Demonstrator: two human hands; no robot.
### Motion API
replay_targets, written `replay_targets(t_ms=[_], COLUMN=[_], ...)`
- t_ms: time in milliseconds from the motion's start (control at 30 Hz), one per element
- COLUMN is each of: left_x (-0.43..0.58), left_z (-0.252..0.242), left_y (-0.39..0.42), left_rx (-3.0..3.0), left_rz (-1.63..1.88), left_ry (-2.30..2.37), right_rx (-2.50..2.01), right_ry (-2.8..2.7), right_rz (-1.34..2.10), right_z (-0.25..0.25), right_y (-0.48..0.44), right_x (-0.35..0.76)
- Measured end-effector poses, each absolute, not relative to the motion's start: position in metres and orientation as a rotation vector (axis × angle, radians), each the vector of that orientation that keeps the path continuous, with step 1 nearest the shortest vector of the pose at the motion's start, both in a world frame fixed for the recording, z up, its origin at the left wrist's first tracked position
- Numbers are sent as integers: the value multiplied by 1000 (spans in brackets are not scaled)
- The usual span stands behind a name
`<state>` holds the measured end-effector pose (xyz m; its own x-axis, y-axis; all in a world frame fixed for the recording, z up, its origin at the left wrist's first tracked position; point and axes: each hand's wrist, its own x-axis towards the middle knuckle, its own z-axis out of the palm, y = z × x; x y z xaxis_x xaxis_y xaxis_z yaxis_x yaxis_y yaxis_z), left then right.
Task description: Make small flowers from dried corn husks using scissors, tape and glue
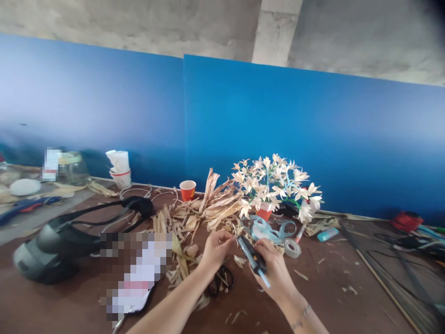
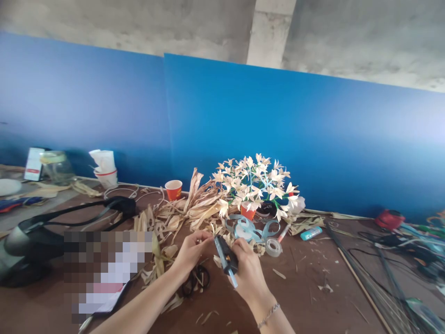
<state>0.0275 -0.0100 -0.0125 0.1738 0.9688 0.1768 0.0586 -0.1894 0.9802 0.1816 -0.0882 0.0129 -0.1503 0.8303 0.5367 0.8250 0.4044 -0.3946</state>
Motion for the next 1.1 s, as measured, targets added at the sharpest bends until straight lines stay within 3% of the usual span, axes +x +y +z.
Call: replay_targets(t_ms=[800,1100], left_x=[27,25], left_z=[-12,-15], left_y=[-9,-10], left_rx=[1506,1854], left_rz=[1186,1292], left_ry=[1047,1046], right_rx=[-1430,-1312], right_ry=[-1963,-2046], right_rz=[41,117], right_z=[12,29], right_y=[-90,-97], right_x=[185,180])
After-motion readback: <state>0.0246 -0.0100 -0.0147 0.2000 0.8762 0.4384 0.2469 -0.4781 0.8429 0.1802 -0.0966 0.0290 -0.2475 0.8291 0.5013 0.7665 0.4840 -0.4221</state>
